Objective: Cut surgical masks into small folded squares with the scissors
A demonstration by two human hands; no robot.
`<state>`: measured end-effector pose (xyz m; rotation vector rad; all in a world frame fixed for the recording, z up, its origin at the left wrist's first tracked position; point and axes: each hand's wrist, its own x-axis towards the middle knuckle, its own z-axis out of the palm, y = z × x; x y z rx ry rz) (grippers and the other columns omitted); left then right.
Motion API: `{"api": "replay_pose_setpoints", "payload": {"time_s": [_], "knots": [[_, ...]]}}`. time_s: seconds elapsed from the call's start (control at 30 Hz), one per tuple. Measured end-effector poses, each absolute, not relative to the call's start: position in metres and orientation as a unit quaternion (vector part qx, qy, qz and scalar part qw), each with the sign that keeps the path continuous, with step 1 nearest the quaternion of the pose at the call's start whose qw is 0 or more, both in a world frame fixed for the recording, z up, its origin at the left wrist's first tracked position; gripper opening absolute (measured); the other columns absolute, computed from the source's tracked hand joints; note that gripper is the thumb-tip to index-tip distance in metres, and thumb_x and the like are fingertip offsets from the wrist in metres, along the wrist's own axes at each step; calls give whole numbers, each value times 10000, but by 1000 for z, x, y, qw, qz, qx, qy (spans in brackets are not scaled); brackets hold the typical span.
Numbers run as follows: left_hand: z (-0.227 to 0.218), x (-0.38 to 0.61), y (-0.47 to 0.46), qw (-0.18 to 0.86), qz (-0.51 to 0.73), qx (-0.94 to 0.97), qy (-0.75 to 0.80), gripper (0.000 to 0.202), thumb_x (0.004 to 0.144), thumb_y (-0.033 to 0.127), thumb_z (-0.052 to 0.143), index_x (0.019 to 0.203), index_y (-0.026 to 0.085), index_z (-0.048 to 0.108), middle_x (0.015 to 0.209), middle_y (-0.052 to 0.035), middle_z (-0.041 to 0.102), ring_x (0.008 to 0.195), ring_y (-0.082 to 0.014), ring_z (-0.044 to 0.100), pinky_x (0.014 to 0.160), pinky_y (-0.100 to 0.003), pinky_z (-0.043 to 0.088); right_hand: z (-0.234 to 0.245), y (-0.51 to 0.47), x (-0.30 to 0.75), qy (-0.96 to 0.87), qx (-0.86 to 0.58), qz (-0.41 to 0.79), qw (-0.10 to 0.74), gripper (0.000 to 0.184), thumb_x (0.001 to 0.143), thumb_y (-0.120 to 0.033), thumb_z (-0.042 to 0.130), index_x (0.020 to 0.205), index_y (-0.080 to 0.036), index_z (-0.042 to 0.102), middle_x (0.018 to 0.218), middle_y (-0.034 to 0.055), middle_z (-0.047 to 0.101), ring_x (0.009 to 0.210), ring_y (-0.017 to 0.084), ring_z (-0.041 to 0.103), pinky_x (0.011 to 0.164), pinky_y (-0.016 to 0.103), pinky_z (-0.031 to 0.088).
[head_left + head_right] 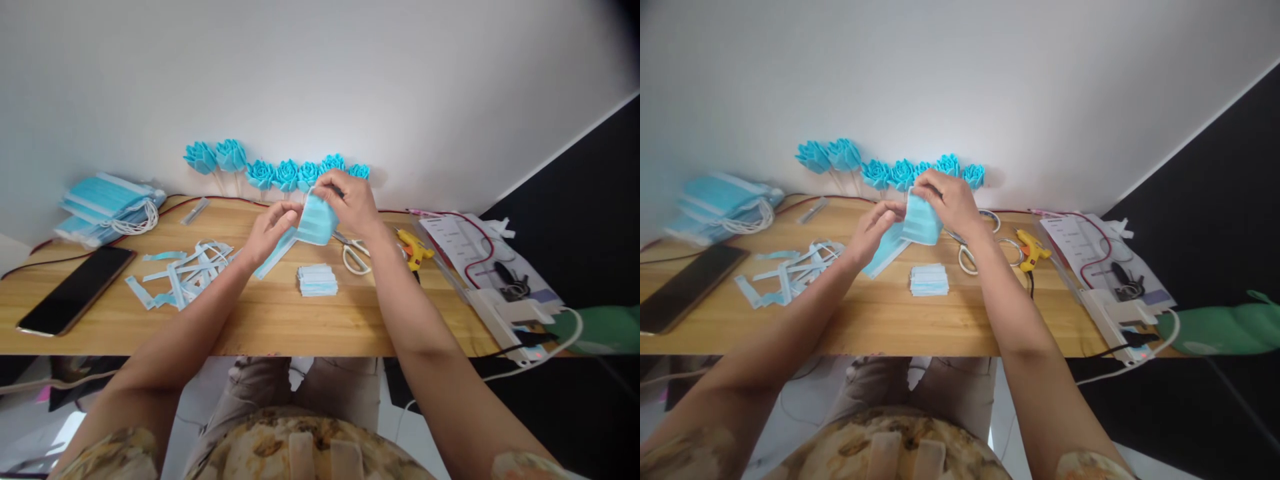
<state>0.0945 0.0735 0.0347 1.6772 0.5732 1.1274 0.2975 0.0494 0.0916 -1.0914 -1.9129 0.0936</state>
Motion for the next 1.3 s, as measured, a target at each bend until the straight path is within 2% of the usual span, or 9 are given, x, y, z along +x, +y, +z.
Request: {"api": "replay_pose_setpoints", "payload": {"time_s": [0.37,0.47,0.57,0.63,0.73,0.83,1.0,1.13,1.3], "knots": [[21,100,82,511,491,671,218,274,784,420,776,842,173,673,825,5,670,828,-160,608,811,-280,471,73,48,266,-848,-390,-45,355,273,1042,-366,513,986,-226,741,976,56,705,892,189,640,803,321,501],[20,100,83,563,528,596,222,324,739,421,834,914,177,711,879,-6,731,855,-179,658,813,-294,508,77,46,266,-824,-415,-3,386,286,1012,-424,570,1177,-244,720,1123,71,712,1023,221,663,896,363,533],[21,99,88,620,563,501,217,433,713,461,869,1010,187,715,930,-31,770,882,-206,705,823,-326,548,76,52,273,-773,-436,135,441,634,901,-558,699,1447,-273,549,1267,83,688,1098,237,667,928,382,562],[22,98,92,634,579,466,211,458,694,477,886,1003,188,712,948,-42,777,898,-210,718,839,-332,557,69,58,279,-742,-434,252,444,794,825,-618,752,1492,-274,493,1273,89,696,1073,232,684,891,366,585],[22,96,96,630,596,449,213,439,675,483,896,947,194,707,943,-36,775,895,-196,718,829,-312,554,56,64,283,-716,-423,381,404,790,742,-615,812,1399,-242,582,1260,95,722,1065,245,697,894,378,592],[21,96,99,615,614,446,214,397,681,474,889,891,198,696,885,-21,757,876,-184,708,818,-299,550,45,63,279,-694,-456,412,375,541,739,-546,811,1129,-182,719,1110,82,766,970,235,704,852,360,576],[18,97,102,612,645,402,221,352,707,448,869,856,190,682,781,5,691,740,-135,646,705,-245,502,32,46,269,-670,-584,280,363,269,815,-440,697,792,-172,701,728,6,667,700,166,602,646,277,424],[15,99,100,603,652,375,266,326,770,460,817,868,192,659,742,2,659,702,-146,619,658,-249,477,27,26,252,-682,-647,146,308,280,842,-432,667,699,-193,638,629,-16,565,625,141,499,604,281,280],[13,101,96,549,670,392,308,348,811,502,785,854,188,641,716,15,603,687,-139,577,660,-252,465,26,10,226,-686,-650,156,287,300,856,-417,663,671,-202,567,616,-24,527,600,126,446,605,291,237]]}}
